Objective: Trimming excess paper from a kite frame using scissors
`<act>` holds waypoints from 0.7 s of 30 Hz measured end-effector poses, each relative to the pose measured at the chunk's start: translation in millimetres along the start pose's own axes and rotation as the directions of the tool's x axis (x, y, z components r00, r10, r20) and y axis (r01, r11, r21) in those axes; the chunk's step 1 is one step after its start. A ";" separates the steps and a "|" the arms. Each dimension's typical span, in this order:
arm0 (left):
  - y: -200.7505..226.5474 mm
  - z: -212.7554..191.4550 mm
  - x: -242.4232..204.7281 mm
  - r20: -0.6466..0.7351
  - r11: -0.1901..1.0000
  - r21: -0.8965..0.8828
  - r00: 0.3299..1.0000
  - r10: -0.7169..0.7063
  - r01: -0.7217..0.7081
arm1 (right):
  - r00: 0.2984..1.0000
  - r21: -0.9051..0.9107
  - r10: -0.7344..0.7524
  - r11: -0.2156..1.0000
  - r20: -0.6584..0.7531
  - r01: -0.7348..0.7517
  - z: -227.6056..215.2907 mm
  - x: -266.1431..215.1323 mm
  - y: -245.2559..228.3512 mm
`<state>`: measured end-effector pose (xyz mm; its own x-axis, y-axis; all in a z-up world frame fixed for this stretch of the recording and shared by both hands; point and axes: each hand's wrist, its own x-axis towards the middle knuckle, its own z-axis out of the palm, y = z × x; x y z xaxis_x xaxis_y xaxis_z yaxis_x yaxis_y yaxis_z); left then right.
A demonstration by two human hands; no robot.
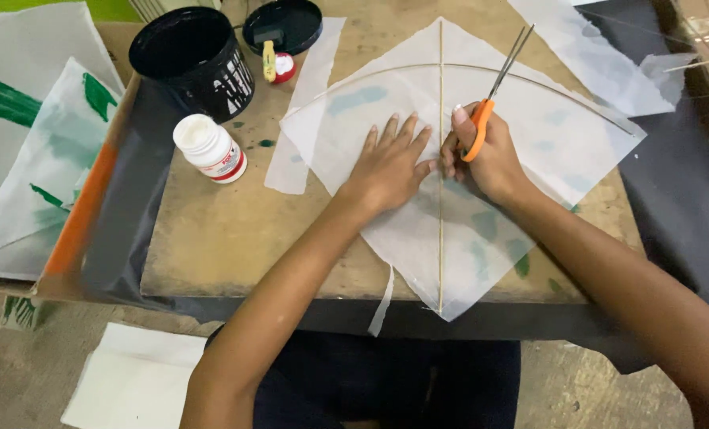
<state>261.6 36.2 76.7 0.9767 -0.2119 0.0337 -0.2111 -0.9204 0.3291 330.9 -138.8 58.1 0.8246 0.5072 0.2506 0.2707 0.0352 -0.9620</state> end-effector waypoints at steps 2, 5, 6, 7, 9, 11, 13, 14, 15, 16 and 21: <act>-3.3 2.8 8.9 0.008 1.000 0.003 1.000 0.002 -0.003 | 1.000 0.030 0.002 1.000 -0.012 -0.002 -6.3 4.5 5.2; -8.0 3.4 12.2 0.005 1.000 -0.017 1.000 0.011 -0.010 | 1.000 0.094 0.007 0.996 -0.025 -0.005 -7.7 11.7 13.0; -7.8 3.8 12.7 -0.003 0.999 -0.044 1.000 0.020 -0.020 | 0.999 0.124 0.014 0.992 -0.029 -0.010 -8.9 12.9 15.4; -7.5 2.0 12.2 -0.002 0.999 -0.044 1.000 0.025 -0.025 | 0.999 0.122 0.014 0.993 -0.033 -0.010 -7.8 12.2 8.3; -9.5 -2.5 8.5 -0.009 0.998 -0.058 0.999 0.038 -0.038 | 1.000 0.111 0.006 0.994 -0.006 -0.005 -1.7 11.6 -5.6; -4.5 -13.1 0.1 -0.013 0.997 -0.066 0.999 0.043 -0.043 | 1.000 0.104 -0.013 0.995 0.009 0.012 -2.6 14.8 -1.7; -1.4 -17.4 -3.5 -0.015 0.995 -0.082 0.999 0.047 -0.049 | 0.999 0.093 -0.025 0.995 0.024 0.022 -6.3 16.7 -1.6; -2.7 -16.7 -5.3 -0.031 0.994 -0.096 0.998 0.046 -0.049 | 0.999 0.102 -0.038 0.994 0.035 0.034 -6.4 17.1 -2.5; -4.4 -15.5 -7.3 -0.048 0.993 -0.110 0.998 0.044 -0.049 | 0.998 0.112 -0.052 0.993 0.046 0.046 -6.2 17.3 -2.9; -1.6 -23.3 -16.6 -0.049 0.993 -0.112 0.998 0.040 -0.045 | 0.997 0.112 -0.051 0.993 0.050 0.045 -6.0 16.9 -2.5; 1.7 -38.2 -68.7 -0.248 0.979 -0.204 0.967 -0.052 0.001 | 0.991 0.124 -0.074 0.990 0.110 0.060 -12.8 6.6 -21.9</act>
<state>195.7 61.8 111.1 0.9654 -0.0753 0.2497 -0.1981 -0.8344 0.5144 336.8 -147.3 82.2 0.7425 0.5951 0.3074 0.2560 0.1720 -0.9513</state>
